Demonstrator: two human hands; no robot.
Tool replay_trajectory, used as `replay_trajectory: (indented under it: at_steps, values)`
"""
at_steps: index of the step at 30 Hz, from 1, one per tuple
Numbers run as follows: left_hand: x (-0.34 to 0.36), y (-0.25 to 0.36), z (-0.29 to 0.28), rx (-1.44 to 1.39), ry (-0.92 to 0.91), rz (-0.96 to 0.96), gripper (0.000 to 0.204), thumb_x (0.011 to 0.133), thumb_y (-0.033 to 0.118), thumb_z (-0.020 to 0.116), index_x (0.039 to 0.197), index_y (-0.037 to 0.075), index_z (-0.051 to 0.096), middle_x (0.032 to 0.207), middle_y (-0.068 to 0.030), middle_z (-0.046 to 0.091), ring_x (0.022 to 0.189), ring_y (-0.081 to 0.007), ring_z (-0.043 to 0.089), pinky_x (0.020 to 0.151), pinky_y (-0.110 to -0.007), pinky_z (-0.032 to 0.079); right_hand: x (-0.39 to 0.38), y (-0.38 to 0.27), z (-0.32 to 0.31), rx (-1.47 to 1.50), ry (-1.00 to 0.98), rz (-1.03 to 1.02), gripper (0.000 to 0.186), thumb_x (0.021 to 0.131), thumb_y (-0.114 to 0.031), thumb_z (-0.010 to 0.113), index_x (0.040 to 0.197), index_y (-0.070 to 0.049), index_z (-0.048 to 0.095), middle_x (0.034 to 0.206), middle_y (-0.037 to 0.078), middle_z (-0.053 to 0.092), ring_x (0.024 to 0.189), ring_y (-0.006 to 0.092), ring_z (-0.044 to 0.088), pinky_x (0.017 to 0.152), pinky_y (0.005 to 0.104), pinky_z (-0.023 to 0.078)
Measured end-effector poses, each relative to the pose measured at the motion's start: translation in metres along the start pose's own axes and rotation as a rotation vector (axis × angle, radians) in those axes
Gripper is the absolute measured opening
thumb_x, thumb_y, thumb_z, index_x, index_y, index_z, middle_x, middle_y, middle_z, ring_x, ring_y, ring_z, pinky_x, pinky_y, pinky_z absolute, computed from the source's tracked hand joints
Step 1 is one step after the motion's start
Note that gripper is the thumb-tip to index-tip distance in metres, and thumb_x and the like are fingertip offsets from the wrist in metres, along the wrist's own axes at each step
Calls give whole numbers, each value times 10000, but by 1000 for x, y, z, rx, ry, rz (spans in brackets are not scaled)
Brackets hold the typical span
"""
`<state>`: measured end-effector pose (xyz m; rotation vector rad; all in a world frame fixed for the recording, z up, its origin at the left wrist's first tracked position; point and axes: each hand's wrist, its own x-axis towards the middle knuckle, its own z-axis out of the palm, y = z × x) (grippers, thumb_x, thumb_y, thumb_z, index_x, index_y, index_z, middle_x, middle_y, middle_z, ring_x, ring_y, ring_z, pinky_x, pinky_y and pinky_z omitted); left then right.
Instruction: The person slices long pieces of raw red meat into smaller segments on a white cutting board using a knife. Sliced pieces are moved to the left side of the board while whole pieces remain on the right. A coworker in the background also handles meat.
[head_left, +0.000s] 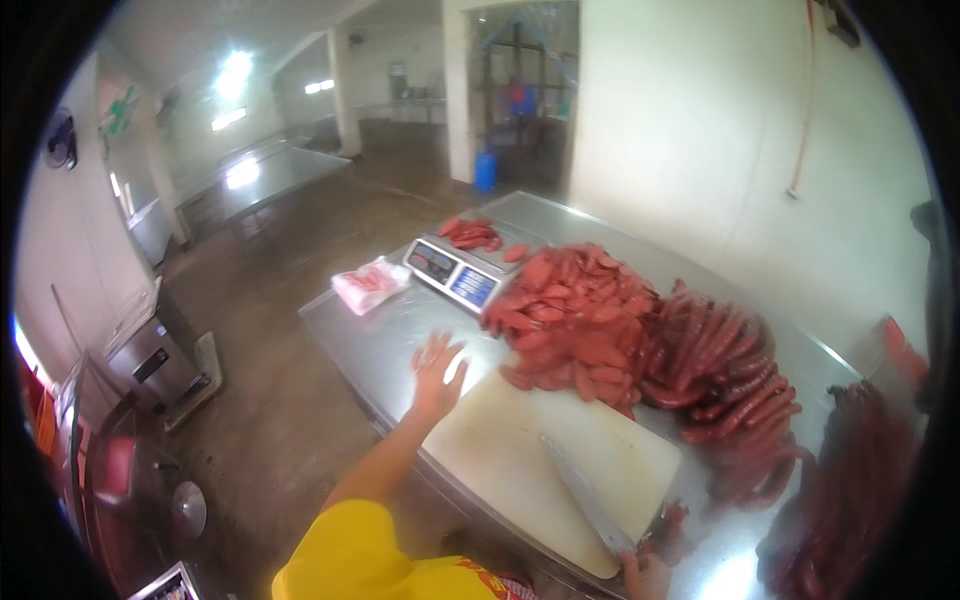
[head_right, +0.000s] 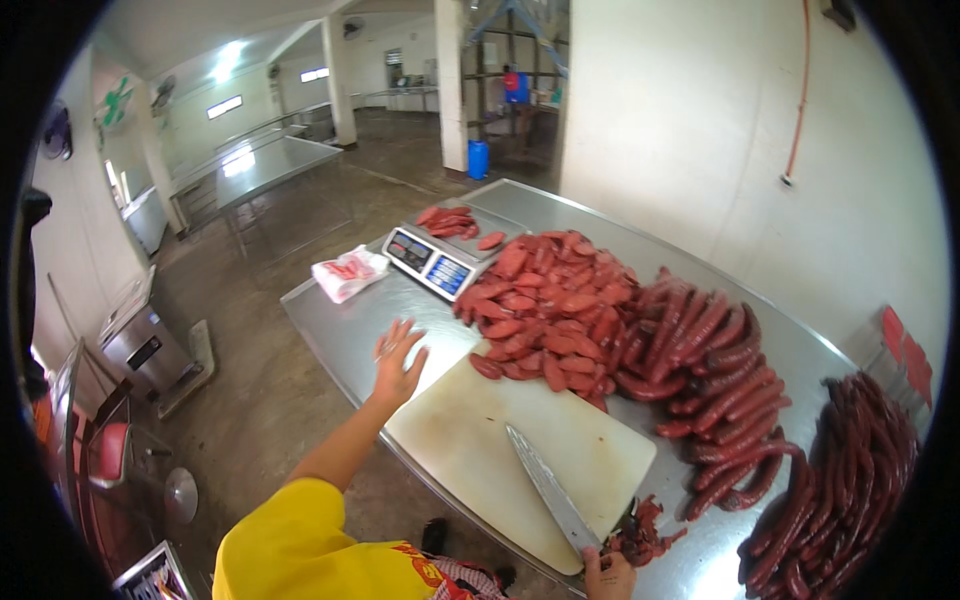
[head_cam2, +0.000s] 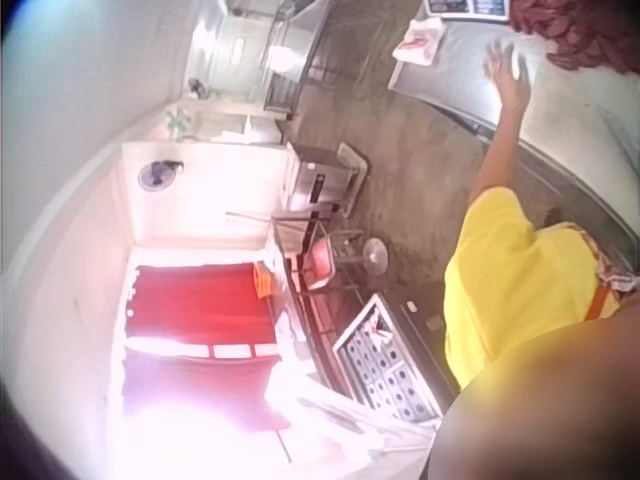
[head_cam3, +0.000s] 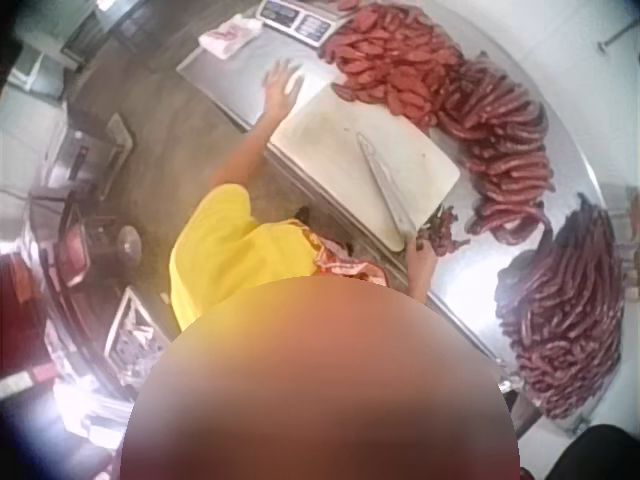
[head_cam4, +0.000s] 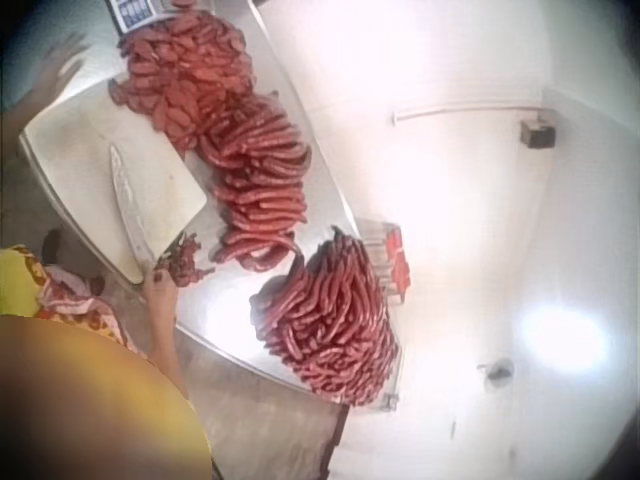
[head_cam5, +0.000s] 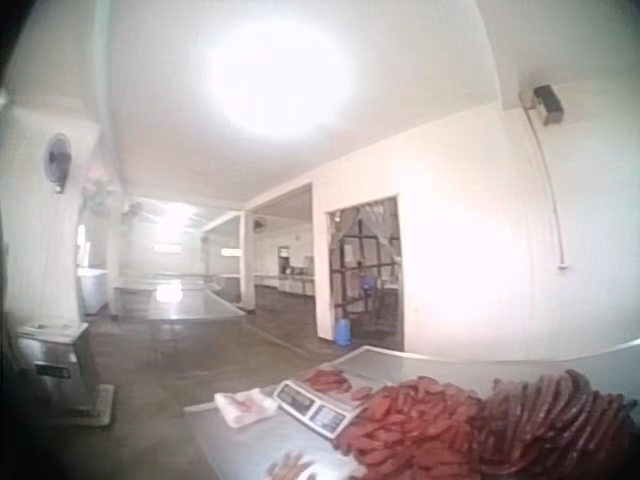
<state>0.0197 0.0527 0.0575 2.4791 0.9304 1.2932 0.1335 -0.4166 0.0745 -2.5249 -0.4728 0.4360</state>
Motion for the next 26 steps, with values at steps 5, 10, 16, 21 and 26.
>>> replay_trajectory:
  at_steps: [5, 10, 16, 21, 26]
  values:
    - [-222, -147, -134, 329, -175, -617, 428, 907, 306, 599, 1275, 88, 577, 1466, -170, 440, 1390, -323, 372, 1134, -533, 238, 36, -40, 15, -77, 311, -289, 318, 847, -362, 721, 849, -45, 702, 951, 254, 683, 935, 388, 648, 837, 446, 491]
    - [-517, -245, -263, 248, -1157, -1546, 584, 873, 475, 607, 1318, 100, 559, 1386, -170, 520, 1282, -356, 487, 1067, -495, 363, 12, -167, 110, 361, 166, -678, 80, 855, -71, 673, 875, -15, 620, 868, 127, 611, 785, 251, 603, 683, 339, 476]
    - [-637, -287, -344, 46, -1150, -1729, 520, 869, 477, 605, 1200, 77, 636, 1264, -205, 591, 1197, -365, 552, 1023, -468, 414, -103, -354, 266, 365, -509, -997, 155, 850, -135, 716, 933, -15, 665, 903, 126, 638, 778, 234, 642, 692, 321, 523]
    - [-595, -355, -365, 64, -829, -1346, 491, 865, 478, 604, 1101, 58, 700, 1162, -235, 650, 1127, -372, 606, 986, -446, 457, -158, -443, 340, 288, -776, -1111, 189, 876, -177, 693, 956, -9, 660, 933, 138, 643, 778, 240, 646, 685, 318, 524]
    - [-474, -386, -387, -15, -39, -1592, 472, 875, 417, 639, 1160, 41, 667, 1212, -257, 626, 1188, -292, 591, 1015, -421, 443, -168, -501, 384, 141, -963, -1162, 223, 898, -218, 672, 990, -16, 657, 967, 166, 643, 791, 249, 654, 698, 321, 530]
